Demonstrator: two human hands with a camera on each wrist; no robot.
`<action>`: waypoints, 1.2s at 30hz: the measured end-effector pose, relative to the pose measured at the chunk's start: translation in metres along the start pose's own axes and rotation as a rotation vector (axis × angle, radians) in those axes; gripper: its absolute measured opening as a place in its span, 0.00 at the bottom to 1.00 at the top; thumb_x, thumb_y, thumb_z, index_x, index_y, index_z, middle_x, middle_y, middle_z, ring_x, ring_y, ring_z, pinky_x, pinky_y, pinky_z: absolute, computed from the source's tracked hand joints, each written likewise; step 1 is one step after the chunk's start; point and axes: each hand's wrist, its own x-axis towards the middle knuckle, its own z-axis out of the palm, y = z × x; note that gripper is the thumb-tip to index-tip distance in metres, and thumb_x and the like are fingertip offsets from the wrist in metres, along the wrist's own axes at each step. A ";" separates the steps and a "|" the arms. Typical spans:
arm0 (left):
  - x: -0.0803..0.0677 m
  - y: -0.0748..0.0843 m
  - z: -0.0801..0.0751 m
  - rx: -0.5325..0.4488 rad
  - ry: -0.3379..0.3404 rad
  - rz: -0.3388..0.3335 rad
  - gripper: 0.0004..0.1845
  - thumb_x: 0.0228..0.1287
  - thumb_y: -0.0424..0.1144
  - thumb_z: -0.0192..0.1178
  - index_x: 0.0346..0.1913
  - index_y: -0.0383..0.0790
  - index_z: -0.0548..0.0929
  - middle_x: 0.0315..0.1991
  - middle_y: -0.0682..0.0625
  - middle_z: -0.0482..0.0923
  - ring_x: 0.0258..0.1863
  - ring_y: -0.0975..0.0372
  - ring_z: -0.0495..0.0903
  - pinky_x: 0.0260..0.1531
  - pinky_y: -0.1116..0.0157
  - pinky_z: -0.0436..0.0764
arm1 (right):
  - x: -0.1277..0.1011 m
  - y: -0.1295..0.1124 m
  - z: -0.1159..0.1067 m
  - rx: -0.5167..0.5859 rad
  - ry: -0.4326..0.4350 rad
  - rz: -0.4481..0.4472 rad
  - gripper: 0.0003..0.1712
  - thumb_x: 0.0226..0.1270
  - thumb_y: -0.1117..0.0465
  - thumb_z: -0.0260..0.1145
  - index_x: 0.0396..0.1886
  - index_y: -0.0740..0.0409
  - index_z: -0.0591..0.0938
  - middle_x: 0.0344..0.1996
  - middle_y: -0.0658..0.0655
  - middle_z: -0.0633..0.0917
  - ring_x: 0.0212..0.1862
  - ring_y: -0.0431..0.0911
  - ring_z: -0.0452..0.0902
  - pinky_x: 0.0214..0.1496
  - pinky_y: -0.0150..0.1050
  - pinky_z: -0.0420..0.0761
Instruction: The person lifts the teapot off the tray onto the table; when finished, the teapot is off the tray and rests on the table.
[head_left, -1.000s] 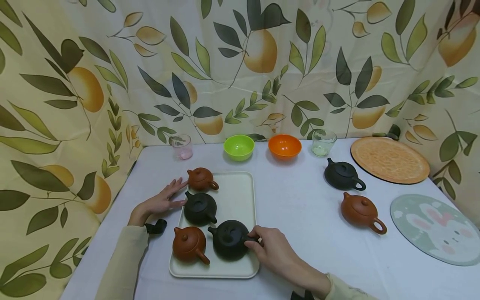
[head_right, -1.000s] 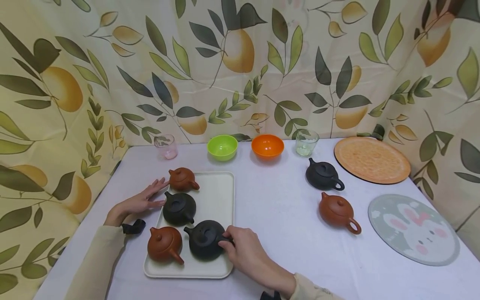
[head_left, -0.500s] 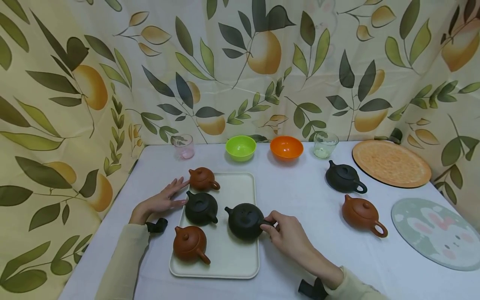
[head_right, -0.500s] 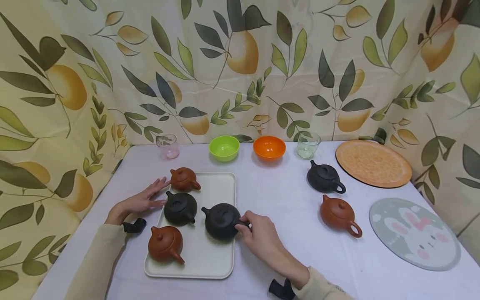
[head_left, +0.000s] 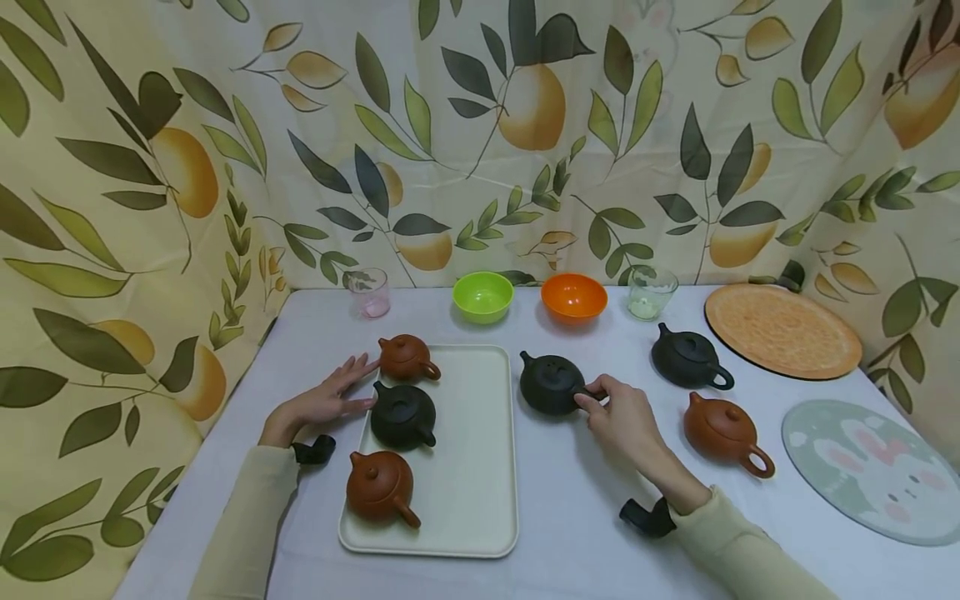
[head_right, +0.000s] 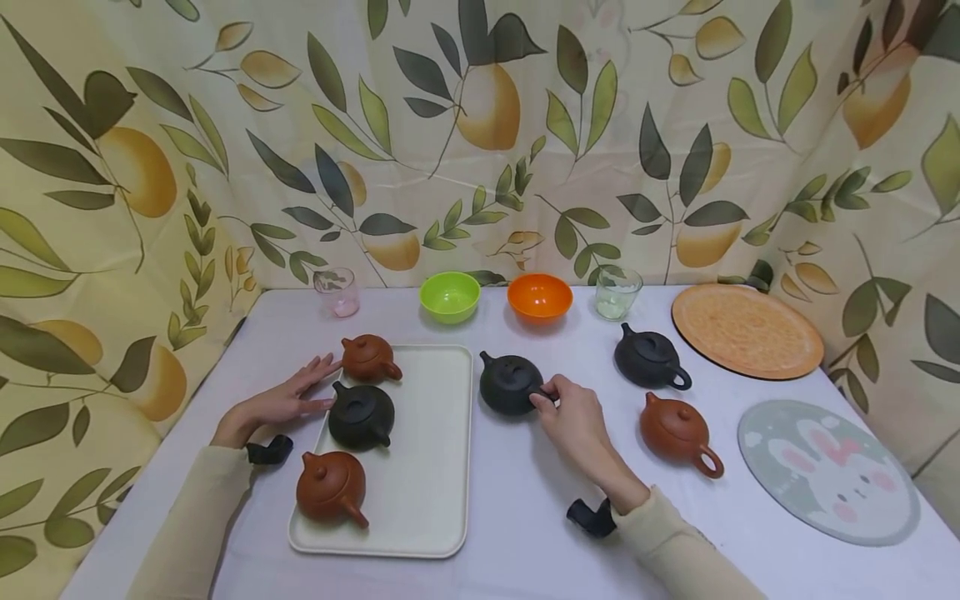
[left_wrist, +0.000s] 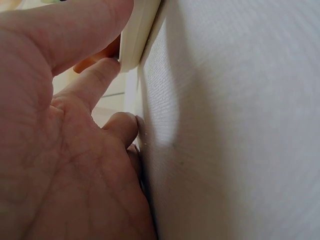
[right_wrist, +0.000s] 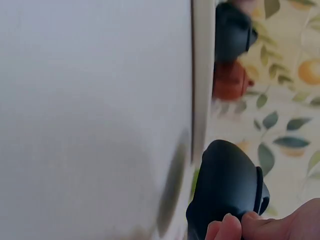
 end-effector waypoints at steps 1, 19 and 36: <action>0.000 0.000 0.000 -0.003 -0.002 -0.003 0.43 0.66 0.52 0.60 0.78 0.46 0.51 0.79 0.37 0.33 0.76 0.41 0.25 0.68 0.35 0.30 | 0.004 0.003 -0.001 -0.003 0.004 0.011 0.08 0.68 0.61 0.64 0.38 0.63 0.80 0.24 0.55 0.83 0.20 0.43 0.72 0.23 0.34 0.70; -0.001 -0.001 0.000 -0.005 -0.001 0.004 0.42 0.67 0.51 0.60 0.78 0.46 0.51 0.79 0.38 0.33 0.76 0.42 0.26 0.69 0.36 0.30 | 0.050 0.018 -0.006 -0.006 -0.057 0.158 0.14 0.71 0.61 0.61 0.47 0.70 0.78 0.30 0.62 0.83 0.25 0.46 0.75 0.27 0.34 0.74; 0.000 0.001 -0.001 -0.002 -0.006 -0.019 0.43 0.67 0.52 0.59 0.78 0.47 0.50 0.79 0.39 0.33 0.77 0.43 0.25 0.69 0.36 0.30 | 0.058 0.018 -0.009 -0.038 -0.049 0.150 0.18 0.71 0.60 0.61 0.50 0.72 0.78 0.34 0.65 0.84 0.29 0.48 0.75 0.31 0.36 0.76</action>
